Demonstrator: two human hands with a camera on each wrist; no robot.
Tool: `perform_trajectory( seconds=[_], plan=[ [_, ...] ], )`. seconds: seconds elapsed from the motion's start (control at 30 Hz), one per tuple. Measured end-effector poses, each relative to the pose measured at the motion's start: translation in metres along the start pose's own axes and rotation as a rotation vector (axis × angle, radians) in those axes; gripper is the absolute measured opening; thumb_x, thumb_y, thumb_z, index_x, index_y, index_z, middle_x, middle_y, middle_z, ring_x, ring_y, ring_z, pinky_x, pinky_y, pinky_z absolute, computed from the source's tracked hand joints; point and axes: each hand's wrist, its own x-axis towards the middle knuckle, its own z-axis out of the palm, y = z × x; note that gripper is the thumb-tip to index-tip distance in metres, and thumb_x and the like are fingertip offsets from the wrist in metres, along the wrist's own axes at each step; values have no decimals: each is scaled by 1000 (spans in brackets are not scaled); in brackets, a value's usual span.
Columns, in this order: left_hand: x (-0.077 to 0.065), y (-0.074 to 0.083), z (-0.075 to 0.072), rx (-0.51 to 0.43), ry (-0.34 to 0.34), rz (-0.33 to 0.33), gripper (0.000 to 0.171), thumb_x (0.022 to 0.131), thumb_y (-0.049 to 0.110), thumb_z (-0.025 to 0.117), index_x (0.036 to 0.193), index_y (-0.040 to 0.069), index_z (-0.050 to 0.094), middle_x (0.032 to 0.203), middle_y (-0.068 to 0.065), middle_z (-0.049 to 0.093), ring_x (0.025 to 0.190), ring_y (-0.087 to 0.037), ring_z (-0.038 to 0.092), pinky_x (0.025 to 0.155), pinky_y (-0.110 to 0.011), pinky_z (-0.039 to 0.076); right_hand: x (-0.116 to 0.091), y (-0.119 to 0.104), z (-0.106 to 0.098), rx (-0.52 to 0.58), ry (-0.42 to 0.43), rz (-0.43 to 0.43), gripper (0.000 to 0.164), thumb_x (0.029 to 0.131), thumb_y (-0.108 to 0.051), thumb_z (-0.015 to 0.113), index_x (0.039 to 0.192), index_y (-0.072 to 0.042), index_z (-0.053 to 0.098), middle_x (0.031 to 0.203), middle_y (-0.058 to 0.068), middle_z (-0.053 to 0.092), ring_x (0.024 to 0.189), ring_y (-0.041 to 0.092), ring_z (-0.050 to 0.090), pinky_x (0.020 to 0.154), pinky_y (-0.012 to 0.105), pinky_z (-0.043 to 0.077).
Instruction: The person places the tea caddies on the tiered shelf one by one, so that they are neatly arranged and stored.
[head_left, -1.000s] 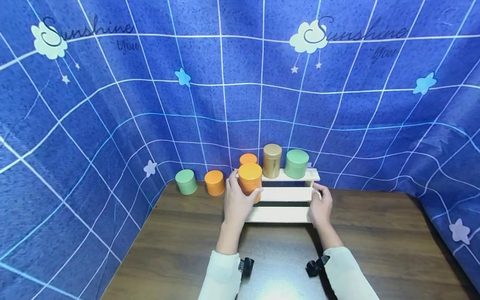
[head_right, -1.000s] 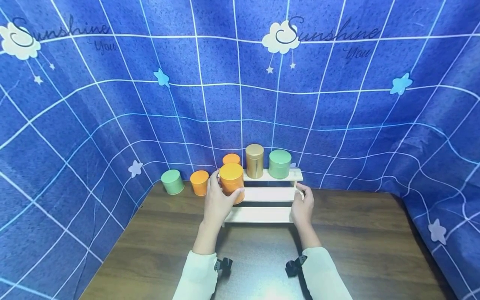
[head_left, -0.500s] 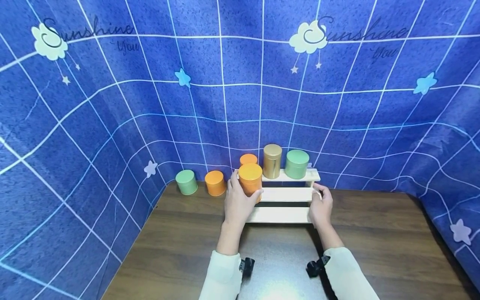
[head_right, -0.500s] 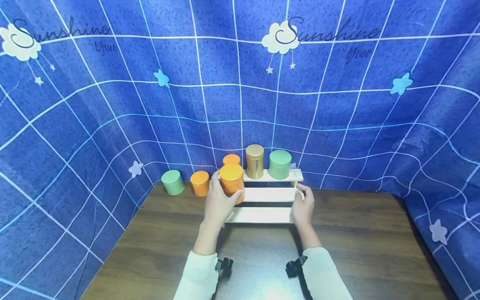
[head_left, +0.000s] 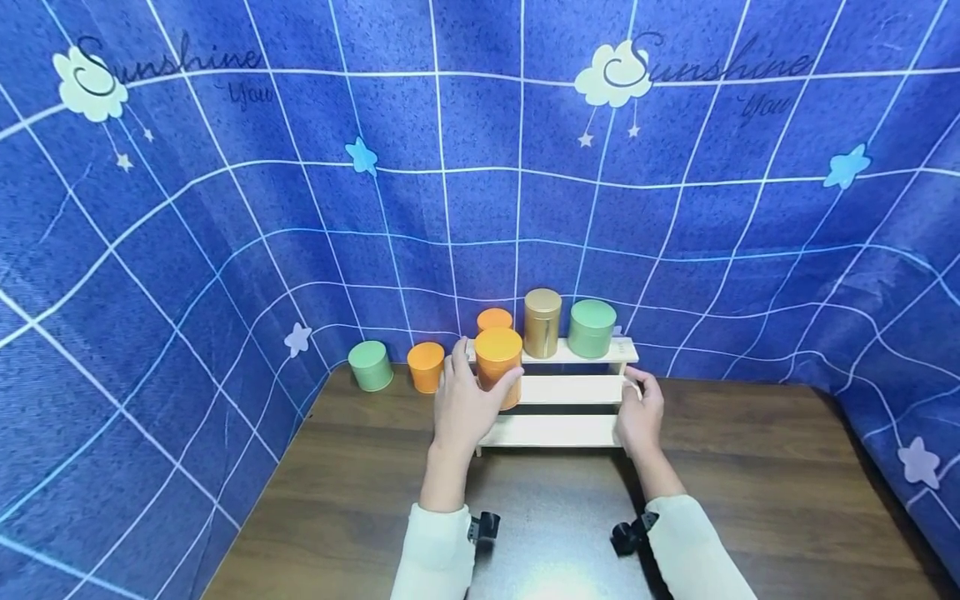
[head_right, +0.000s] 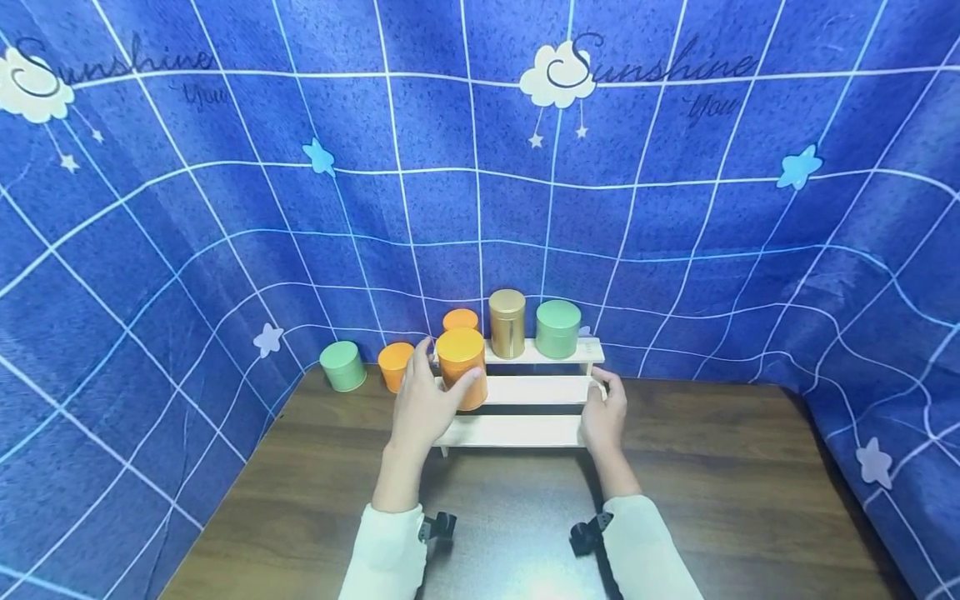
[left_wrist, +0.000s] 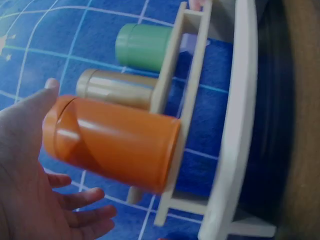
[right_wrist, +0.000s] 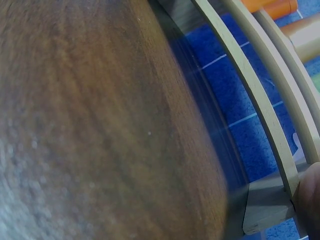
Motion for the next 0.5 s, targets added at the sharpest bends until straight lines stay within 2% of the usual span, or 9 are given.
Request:
perform_trajectory(
  seconds=[0.13,0.33,0.4,0.5],
  plan=[
    [2,0,-15,-21,-11,-41,107,88,81,63,164,13,33,163,-16,46,148,-39,49,118,-62,44,1,0,1,14,-7,1,34,105,0,47,135,4,62,136,22,62,108,12,50,86,12,42],
    [6,-6,-28,-80,34,-55,91,96,77,54,160,13,40,154,-16,54,143,-36,55,118,-58,46,-1,-2,-1,-1,17,-21,33,103,2,48,132,4,64,133,21,64,110,14,50,90,15,40],
    [8,-11,-29,-90,59,-49,81,102,69,52,157,11,45,151,-17,55,141,-36,56,118,-57,46,-1,-2,-1,-3,20,-26,32,103,2,49,131,4,65,132,21,64,111,15,51,91,17,40],
    [11,-21,-30,-63,100,-31,59,108,49,53,150,7,52,149,-18,57,138,-39,57,116,-57,47,-2,-1,0,-11,15,-25,32,103,1,48,131,3,65,130,21,64,111,15,52,91,17,41]
  ],
)
